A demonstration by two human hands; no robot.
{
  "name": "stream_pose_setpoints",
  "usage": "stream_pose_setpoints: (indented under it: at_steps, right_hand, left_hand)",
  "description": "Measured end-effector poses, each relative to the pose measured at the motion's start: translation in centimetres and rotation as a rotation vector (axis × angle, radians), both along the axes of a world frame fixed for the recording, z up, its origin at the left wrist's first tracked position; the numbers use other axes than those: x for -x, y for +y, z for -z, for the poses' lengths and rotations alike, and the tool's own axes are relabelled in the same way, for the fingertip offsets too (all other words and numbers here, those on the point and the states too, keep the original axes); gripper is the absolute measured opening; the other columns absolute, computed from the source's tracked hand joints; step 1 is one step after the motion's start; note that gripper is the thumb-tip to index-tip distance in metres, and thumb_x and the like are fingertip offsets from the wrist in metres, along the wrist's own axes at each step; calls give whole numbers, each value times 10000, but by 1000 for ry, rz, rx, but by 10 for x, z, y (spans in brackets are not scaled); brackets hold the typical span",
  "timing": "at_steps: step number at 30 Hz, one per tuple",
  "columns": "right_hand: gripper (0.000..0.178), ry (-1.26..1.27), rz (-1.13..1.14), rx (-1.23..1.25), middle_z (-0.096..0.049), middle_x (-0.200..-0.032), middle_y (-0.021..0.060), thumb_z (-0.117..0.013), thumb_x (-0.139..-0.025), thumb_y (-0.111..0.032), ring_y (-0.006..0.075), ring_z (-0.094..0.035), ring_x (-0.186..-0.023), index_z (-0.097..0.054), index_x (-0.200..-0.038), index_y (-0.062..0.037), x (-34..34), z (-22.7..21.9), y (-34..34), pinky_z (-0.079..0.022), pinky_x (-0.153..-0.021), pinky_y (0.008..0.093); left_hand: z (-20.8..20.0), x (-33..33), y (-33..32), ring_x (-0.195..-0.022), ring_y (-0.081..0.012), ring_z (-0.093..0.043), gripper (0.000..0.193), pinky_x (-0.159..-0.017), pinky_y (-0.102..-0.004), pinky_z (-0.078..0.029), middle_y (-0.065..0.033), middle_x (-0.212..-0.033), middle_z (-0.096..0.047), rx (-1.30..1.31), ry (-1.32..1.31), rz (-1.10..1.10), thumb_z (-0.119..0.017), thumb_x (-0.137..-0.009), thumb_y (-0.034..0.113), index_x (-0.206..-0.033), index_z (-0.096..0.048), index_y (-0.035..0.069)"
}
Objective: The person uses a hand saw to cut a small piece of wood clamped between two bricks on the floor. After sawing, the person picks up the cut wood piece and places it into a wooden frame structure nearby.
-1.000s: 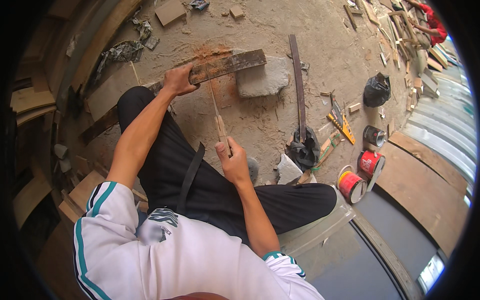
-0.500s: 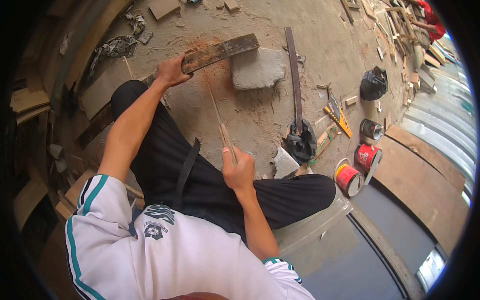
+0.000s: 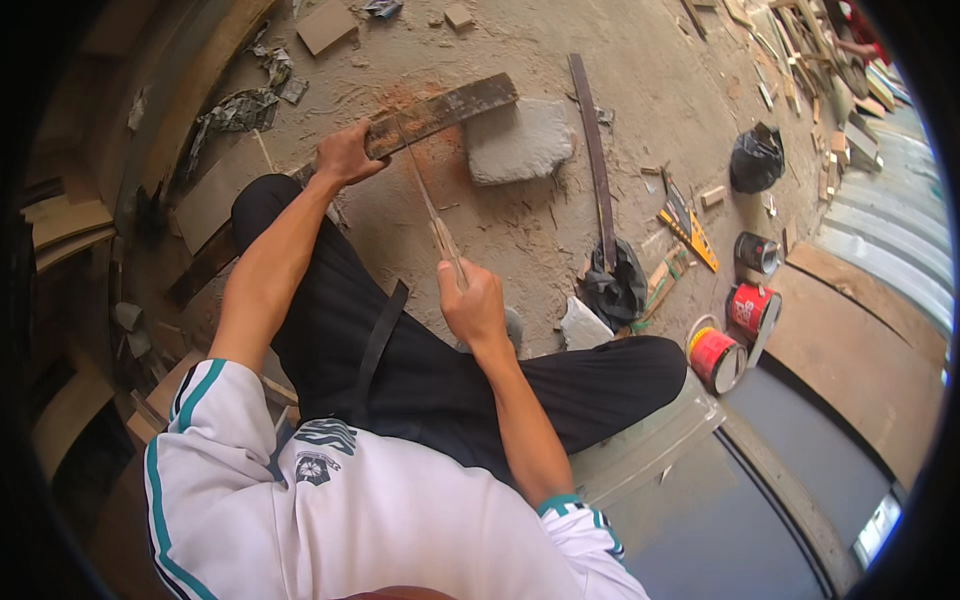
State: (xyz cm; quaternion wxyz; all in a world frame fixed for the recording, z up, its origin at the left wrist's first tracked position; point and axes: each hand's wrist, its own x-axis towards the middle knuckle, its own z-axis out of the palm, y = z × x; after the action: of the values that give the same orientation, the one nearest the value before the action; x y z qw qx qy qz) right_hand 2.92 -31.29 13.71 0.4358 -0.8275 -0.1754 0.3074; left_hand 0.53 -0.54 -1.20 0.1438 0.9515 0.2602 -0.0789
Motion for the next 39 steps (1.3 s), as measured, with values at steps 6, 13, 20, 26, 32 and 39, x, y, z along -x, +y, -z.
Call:
stream_pose_setpoints:
  at_steps: [6,13,20,26,32,39]
  right_hand:
    - [334,60,8,12,-520,-635,237,-544,-951,-239,354,-535,-591,-601,-791,48,17,-24,-26,-413,-571,414]
    - [331,58,21,26,-535,-626,264,-550,-945,-226,400,-585,-570,-612,-765,45,33,-19,-35,-425,-556,428]
    - [357,-43,-5,-29,-539,-631,265,-545,-955,-247,432,-583,-603,-594,-750,41,6,21,2,-413,-561,454]
    - [374,-25,-35,17,-542,-663,281,-531,-967,-268,462,-578,-637,-592,-767,42,17,-2,-14,-416,-569,467]
    - [362,55,16,-33,-520,-639,260,-538,-961,-269,414,-578,-592,-597,-781,39,28,15,-25,-408,-552,438]
    - [390,-18,22,-58,-524,-620,263,-538,-961,-267,408,-538,-546,-583,-741,51,10,53,4,-408,-538,429]
  left_hand:
    - [-10,1,2,-758,-311,-686,713,-681,-460,-533,-134,-811,-678,44,100,-3,-778,-665,515,-1204,-588,89]
    - [5,9,-1,-792,-310,-687,663,-678,-457,-523,-140,-857,-686,16,52,39,-782,-676,504,-1133,-588,65]
    - [-2,-13,16,-717,-286,-681,613,-623,-453,-526,-121,-787,-672,7,25,-5,-785,-676,465,-1086,-586,55]
    - [-1,3,7,-742,-306,-678,651,-644,-457,-512,-127,-815,-674,28,21,26,-776,-676,532,-1111,-591,86]
    - [-4,9,-2,-848,-309,-695,772,-710,-468,-545,-151,-919,-698,41,65,24,-784,-668,490,-1277,-554,74]
    - [3,-2,2,-762,-267,-691,788,-661,-426,-559,-117,-820,-691,1,7,19,-775,-644,442,-1324,-569,104]
